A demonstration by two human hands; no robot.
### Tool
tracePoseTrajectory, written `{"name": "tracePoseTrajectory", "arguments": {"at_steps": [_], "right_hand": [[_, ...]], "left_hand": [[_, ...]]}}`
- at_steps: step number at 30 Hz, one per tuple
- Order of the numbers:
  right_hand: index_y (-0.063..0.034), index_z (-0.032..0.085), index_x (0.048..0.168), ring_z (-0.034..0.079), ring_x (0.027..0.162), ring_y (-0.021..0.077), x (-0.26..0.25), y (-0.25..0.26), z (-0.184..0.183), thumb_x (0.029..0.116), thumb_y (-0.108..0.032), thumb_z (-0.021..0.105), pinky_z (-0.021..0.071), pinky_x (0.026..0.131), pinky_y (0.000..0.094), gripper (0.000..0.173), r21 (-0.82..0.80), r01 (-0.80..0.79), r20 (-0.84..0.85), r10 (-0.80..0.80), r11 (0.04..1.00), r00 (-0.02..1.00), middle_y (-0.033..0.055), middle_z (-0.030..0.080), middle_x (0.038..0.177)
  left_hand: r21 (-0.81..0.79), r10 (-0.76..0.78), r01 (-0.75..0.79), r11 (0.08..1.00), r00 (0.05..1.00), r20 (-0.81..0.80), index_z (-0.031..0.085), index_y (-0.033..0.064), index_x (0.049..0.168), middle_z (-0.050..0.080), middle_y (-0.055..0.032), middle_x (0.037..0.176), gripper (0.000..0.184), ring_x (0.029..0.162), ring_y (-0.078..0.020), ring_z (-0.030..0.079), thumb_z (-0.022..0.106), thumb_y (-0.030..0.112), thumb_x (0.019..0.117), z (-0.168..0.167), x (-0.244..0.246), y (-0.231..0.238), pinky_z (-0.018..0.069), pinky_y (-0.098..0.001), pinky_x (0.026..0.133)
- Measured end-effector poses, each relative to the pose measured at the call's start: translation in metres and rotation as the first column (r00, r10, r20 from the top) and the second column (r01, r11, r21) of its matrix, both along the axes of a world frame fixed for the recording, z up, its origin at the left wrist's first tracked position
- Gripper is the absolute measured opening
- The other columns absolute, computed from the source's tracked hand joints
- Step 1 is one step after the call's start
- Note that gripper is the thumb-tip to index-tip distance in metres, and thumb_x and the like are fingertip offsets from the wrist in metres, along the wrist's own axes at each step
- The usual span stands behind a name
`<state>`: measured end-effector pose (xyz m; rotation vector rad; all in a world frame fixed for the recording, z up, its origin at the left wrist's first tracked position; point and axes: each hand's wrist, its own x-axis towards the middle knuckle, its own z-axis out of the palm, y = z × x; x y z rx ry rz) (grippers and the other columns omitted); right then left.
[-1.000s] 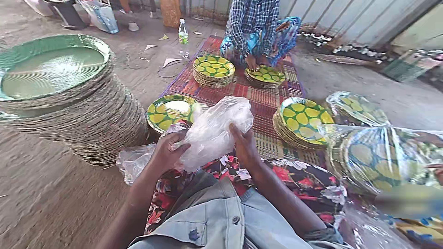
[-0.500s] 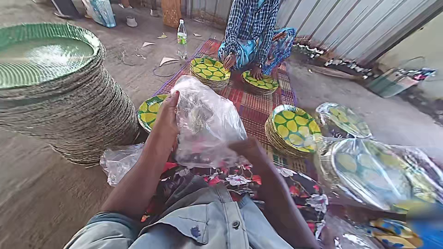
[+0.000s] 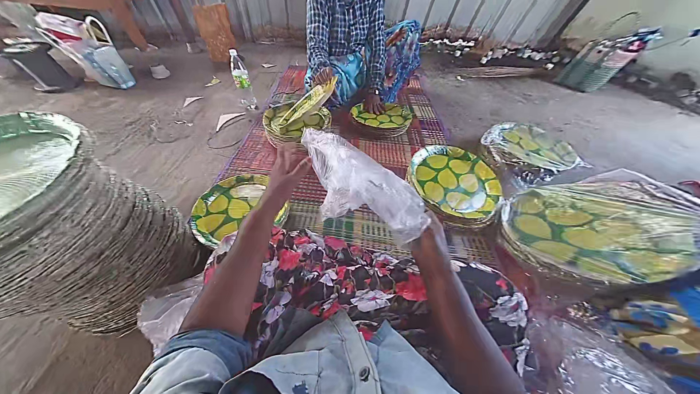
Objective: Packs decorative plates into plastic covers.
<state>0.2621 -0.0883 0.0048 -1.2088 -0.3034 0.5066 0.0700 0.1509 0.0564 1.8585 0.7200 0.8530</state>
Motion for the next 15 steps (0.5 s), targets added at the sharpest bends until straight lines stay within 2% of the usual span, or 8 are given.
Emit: {"name": "tracePoseTrajectory", "arguments": {"at_steps": [3, 5, 7, 9, 12, 13, 14, 15], "right_hand": [[-0.0003, 0.058, 0.120, 0.063, 0.069, 0.0035, 0.005, 0.006, -0.016, 0.1077, -0.009, 0.045, 0.0555, 0.065, 0.0205, 0.020, -0.085, -0.019, 0.061, 0.024, 0.996, 0.998, 0.0009, 0.064, 0.083], [-0.0006, 0.060, 0.115, 0.062, 0.070, 0.0033, 0.010, 0.009, -0.025, 0.1066, -0.010, 0.047, 0.0547, 0.066, 0.0207, 0.018, -0.130, -0.066, 0.125, 0.082, 0.989, 0.989, 0.0002, 0.063, 0.082], [-0.0009, 0.063, 0.106, 0.062, 0.072, 0.0036, 0.012, 0.011, -0.029, 0.1048, -0.008, 0.051, 0.0546, 0.069, 0.0220, 0.013, -0.177, -0.134, 0.173, 0.165, 0.975, 0.971, -0.0002, 0.063, 0.081], [0.0003, 0.065, 0.103, 0.061, 0.075, -0.0003, 0.009, 0.011, -0.029, 0.1030, -0.006, 0.053, 0.0531, 0.072, 0.0195, 0.013, -0.274, -0.227, 0.273, 0.302, 0.935, 0.914, -0.0022, 0.065, 0.082], [0.0035, 0.066, 0.118, 0.058, 0.076, -0.0019, 0.000, 0.012, -0.024, 0.1017, -0.009, 0.058, 0.0492, 0.070, 0.0175, 0.022, -0.424, -0.378, 0.362, 0.537, 0.823, 0.762, 0.0018, 0.067, 0.090], [0.0038, 0.064, 0.124, 0.058, 0.075, -0.0022, -0.004, 0.015, -0.024, 0.1007, -0.011, 0.059, 0.0491, 0.070, 0.0173, 0.028, -0.442, -0.439, 0.351, 0.602, 0.782, 0.718, 0.0025, 0.067, 0.093], [0.0046, 0.061, 0.128, 0.059, 0.077, -0.0022, -0.008, 0.017, -0.025, 0.0999, -0.012, 0.061, 0.0511, 0.071, 0.0176, 0.032, -0.465, -0.494, 0.323, 0.661, 0.734, 0.678, 0.0030, 0.067, 0.095], [0.0048, 0.060, 0.126, 0.060, 0.079, -0.0015, -0.012, 0.020, -0.027, 0.1001, -0.017, 0.061, 0.0522, 0.075, 0.0194, 0.034, -0.511, -0.528, 0.298, 0.716, 0.678, 0.631, 0.0024, 0.066, 0.094]], "left_hand": [[0.043, -0.271, 0.272, 0.961, 0.962, -0.030, 0.035, -0.0014, 0.152, 0.050, -0.0232, 0.147, 0.070, 0.133, -0.0293, 0.054, 0.067, 0.025, 0.0960, -0.021, 0.033, -0.029, 0.0476, -0.0460, 0.107], [0.009, -0.413, 0.417, 0.909, 0.903, -0.120, 0.036, -0.0034, 0.153, 0.053, -0.0258, 0.144, 0.072, 0.131, -0.0329, 0.056, 0.072, 0.020, 0.0943, -0.042, 0.049, -0.036, 0.0477, -0.0477, 0.107], [-0.106, -0.462, 0.450, 0.887, 0.868, -0.183, 0.033, -0.0037, 0.154, 0.057, -0.0268, 0.139, 0.071, 0.127, -0.0347, 0.059, 0.069, 0.021, 0.0982, -0.069, 0.059, -0.038, 0.0492, -0.0493, 0.105], [-0.352, -0.482, 0.416, 0.839, 0.868, -0.123, 0.029, 0.0013, 0.155, 0.058, -0.0204, 0.139, 0.062, 0.123, -0.0266, 0.059, 0.057, 0.023, 0.1047, -0.082, 0.059, -0.045, 0.0481, -0.0441, 0.103], [-0.510, -0.519, 0.448, 0.735, 0.855, 0.003, 0.039, 0.0084, 0.150, 0.059, -0.0102, 0.136, 0.049, 0.120, -0.0177, 0.059, 0.049, 0.031, 0.1072, -0.084, 0.052, -0.049, 0.0483, -0.0407, 0.101], [-0.509, -0.544, 0.475, 0.717, 0.839, 0.017, 0.044, 0.0082, 0.145, 0.062, -0.0066, 0.127, 0.044, 0.112, -0.0122, 0.061, 0.050, 0.029, 0.1067, -0.079, 0.050, -0.052, 0.0505, -0.0354, 0.097], [-0.475, -0.571, 0.511, 0.717, 0.821, 0.021, 0.049, 0.0051, 0.134, 0.065, -0.0031, 0.111, 0.033, 0.099, -0.0060, 0.063, 0.053, 0.021, 0.1058, -0.076, 0.049, -0.057, 0.0530, -0.0289, 0.089], [-0.423, -0.596, 0.543, 0.725, 0.803, 0.010, 0.053, 0.0001, 0.128, 0.065, -0.0037, 0.104, 0.027, 0.093, -0.0043, 0.063, 0.058, 0.012, 0.1032, -0.076, 0.049, -0.062, 0.0534, -0.0263, 0.087]]}}
